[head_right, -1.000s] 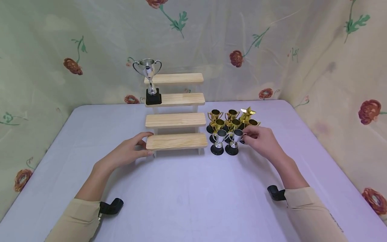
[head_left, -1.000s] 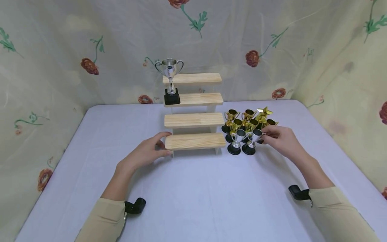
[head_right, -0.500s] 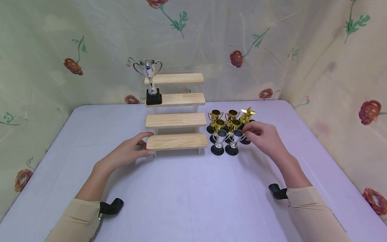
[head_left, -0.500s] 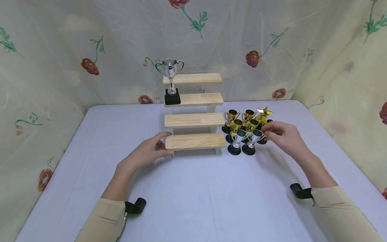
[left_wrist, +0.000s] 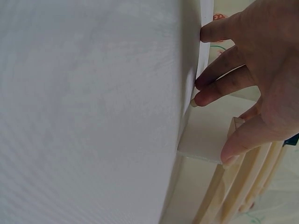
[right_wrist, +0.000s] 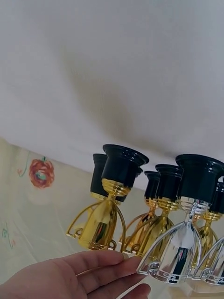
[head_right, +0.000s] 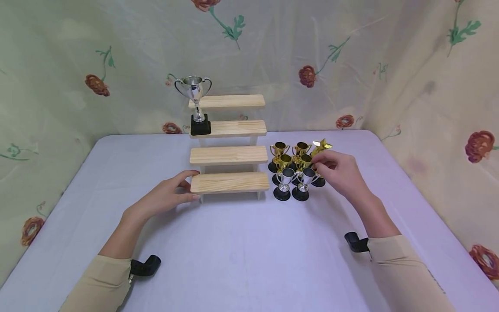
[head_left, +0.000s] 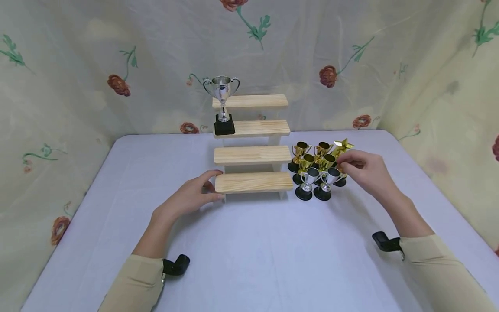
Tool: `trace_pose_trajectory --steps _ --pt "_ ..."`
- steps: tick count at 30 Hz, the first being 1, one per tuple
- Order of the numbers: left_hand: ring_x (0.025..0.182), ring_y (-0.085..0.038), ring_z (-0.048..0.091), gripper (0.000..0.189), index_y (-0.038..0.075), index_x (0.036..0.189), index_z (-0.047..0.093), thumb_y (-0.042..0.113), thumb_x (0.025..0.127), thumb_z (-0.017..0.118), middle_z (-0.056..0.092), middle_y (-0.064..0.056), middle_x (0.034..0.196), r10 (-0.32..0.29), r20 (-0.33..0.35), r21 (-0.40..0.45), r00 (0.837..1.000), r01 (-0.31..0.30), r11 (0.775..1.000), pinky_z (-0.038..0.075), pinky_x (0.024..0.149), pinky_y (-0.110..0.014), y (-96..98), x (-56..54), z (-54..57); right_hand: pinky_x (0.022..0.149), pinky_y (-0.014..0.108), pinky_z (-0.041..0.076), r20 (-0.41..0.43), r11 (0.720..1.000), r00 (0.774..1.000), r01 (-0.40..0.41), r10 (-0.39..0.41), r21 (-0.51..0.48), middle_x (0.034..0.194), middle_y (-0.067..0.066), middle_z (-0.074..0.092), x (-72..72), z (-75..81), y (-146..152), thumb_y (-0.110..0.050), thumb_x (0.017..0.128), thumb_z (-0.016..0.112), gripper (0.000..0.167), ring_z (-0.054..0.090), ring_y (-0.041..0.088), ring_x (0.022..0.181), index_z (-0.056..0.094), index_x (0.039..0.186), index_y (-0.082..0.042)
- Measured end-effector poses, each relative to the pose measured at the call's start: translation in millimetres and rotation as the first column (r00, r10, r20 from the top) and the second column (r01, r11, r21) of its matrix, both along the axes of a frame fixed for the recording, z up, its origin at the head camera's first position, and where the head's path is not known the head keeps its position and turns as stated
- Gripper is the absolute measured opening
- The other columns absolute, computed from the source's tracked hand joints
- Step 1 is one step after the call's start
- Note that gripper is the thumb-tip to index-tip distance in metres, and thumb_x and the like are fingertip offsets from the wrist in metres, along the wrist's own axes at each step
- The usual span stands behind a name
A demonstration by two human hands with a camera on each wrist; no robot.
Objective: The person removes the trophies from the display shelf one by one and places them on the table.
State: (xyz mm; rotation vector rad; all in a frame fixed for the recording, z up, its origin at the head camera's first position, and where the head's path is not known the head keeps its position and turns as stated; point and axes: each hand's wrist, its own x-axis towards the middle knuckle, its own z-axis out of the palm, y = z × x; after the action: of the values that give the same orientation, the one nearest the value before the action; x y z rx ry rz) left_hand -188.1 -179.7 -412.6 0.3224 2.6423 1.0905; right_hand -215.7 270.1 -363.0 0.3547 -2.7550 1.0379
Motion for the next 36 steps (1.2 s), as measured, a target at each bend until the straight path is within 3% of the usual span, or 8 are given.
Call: trace_pose_trajectory --steps 7,14,21,36 --pt "0.096 -0.022 0.060 0.069 0.036 0.148 0.039 0.046 0.089 0.072 0.065 -0.003 0.113 0.003 0.001 0.003 1.000 -0.003 1.000 0.049 0.078 -0.034 0.8 -0.3 0.4 0.067 0.015 0.046 -0.048 1.000 0.999 0.017 -0.017 -0.007 0.101 0.010 0.073 -1.0 8.7 -10 -0.013 0.094 0.060 0.018 0.059 -0.001 0.079 0.074 0.105 -0.010" --pt "0.096 -0.022 0.060 0.068 0.040 0.147 0.039 0.049 0.088 0.072 0.065 -0.003 0.113 0.011 0.003 -0.007 1.000 -0.011 1.000 0.049 0.078 -0.034 1.9 -1.1 -0.6 0.067 0.013 0.046 -0.110 0.999 0.994 -0.022 0.018 -0.043 0.097 0.001 0.073 -5.4 21.0 -13 -0.010 0.094 0.060 0.016 0.062 -0.003 0.080 0.075 0.101 -0.009" --pt "0.096 -0.022 0.061 0.069 0.039 0.148 0.039 0.048 0.088 0.072 0.065 -0.003 0.113 0.014 0.004 -0.012 1.000 -0.014 1.000 0.049 0.078 -0.034 1.4 -0.8 -1.6 0.070 0.014 0.045 -0.119 0.999 0.992 -0.030 0.031 0.014 0.103 0.005 0.073 -7.3 31.6 -24 -0.016 0.097 0.057 0.018 0.059 -0.003 0.086 0.074 0.102 -0.017" --pt "0.095 -0.022 0.060 0.069 0.035 0.149 0.039 0.046 0.089 0.072 0.065 -0.004 0.112 -0.001 -0.006 0.012 1.000 0.001 1.000 0.050 0.076 -0.033 -0.7 -1.3 -2.1 0.068 0.013 0.048 -0.137 0.995 0.986 -0.102 0.099 -0.014 0.102 0.010 0.074 -10.8 43.8 -53 -0.012 0.095 0.060 0.017 0.063 0.001 0.083 0.074 0.105 -0.013"
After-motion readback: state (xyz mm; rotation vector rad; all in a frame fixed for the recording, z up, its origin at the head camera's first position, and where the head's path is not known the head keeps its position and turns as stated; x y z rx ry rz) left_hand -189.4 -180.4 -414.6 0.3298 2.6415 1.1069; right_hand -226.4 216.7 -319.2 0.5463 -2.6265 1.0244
